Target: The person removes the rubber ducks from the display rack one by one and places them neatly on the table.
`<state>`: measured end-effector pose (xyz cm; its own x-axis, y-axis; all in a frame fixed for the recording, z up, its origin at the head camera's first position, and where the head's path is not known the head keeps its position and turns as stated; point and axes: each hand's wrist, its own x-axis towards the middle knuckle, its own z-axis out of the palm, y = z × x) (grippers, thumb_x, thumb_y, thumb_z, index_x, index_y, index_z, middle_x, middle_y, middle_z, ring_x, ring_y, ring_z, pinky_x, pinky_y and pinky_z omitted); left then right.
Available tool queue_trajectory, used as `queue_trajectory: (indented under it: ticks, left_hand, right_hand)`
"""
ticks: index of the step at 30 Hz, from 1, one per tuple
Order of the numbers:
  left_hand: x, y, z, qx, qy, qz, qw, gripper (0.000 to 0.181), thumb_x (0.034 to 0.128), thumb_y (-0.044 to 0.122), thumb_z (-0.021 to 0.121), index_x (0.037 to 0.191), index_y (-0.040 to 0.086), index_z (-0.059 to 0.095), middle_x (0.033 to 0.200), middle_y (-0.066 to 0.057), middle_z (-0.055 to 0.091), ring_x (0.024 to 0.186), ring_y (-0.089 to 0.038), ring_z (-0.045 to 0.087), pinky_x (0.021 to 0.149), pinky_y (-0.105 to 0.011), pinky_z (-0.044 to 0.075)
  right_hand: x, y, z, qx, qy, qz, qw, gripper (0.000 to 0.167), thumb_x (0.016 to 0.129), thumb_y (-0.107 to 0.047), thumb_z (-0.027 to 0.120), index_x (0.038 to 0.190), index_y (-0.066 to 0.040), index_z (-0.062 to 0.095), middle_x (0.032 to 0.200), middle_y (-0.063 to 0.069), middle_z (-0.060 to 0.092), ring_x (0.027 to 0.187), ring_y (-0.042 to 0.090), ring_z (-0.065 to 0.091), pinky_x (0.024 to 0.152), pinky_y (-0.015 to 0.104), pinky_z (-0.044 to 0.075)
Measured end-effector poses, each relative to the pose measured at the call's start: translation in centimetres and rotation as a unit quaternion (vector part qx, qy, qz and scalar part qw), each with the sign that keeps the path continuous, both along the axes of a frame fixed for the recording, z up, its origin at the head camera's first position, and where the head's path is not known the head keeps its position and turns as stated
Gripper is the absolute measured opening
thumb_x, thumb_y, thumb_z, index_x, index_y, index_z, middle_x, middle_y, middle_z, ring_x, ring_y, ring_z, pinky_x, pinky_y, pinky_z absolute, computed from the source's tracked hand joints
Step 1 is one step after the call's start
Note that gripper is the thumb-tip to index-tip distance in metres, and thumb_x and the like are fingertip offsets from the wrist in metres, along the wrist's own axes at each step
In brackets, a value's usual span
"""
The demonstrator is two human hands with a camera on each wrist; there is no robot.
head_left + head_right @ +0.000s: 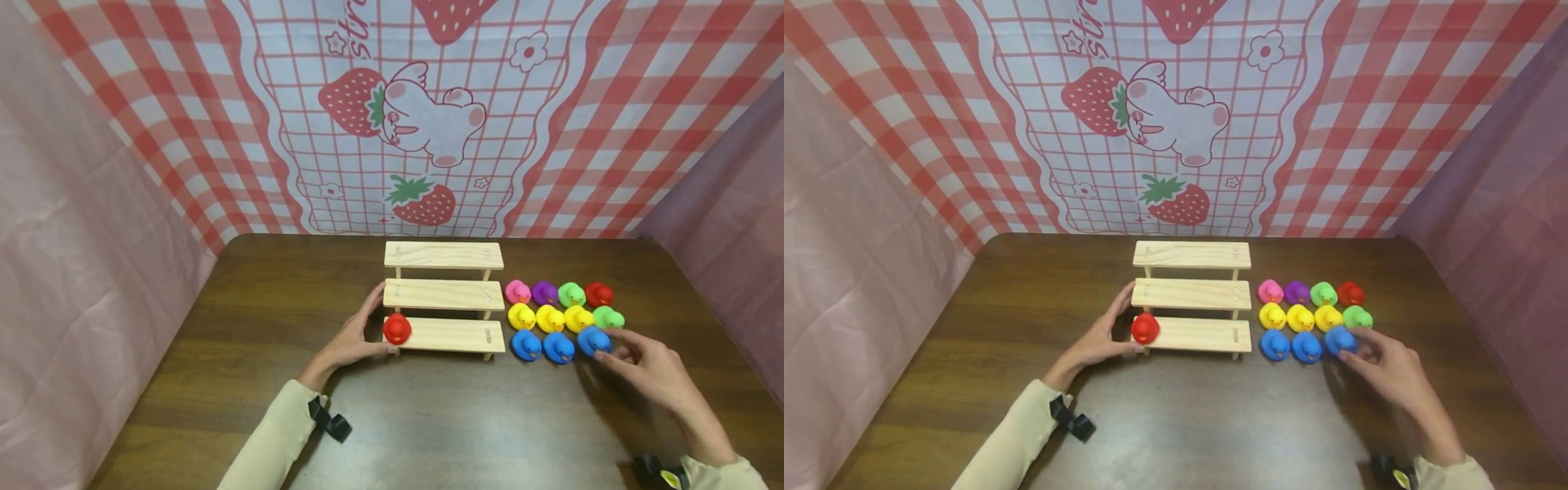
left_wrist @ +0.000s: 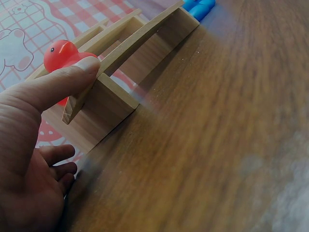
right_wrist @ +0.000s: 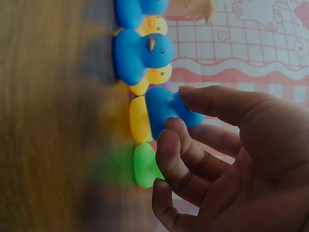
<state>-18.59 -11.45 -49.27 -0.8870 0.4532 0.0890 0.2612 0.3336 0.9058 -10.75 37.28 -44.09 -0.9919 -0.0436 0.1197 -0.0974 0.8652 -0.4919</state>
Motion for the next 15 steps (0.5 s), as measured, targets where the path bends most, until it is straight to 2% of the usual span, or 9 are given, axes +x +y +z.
queue_trajectory:
  ticks: [15]
  left_hand:
    - [-0.1,-0.1,-0.1,-0.009,0.002,0.002,1.0000,0.118,0.0743,0.019,0.089,0.159,0.042,0.011,0.165,-0.010,0.031,0.154,-0.025,0.028,0.123,-0.061,0.018]
  right_hand:
    - [0.3,0.6,-1.3,-0.013,-0.050,0.011,0.9986,0.043,0.090,-0.025,0.074,0.125,-0.001,0.064,0.072,-0.014,0.065,0.061,-0.007,0.049,0.057,0.020,0.036]
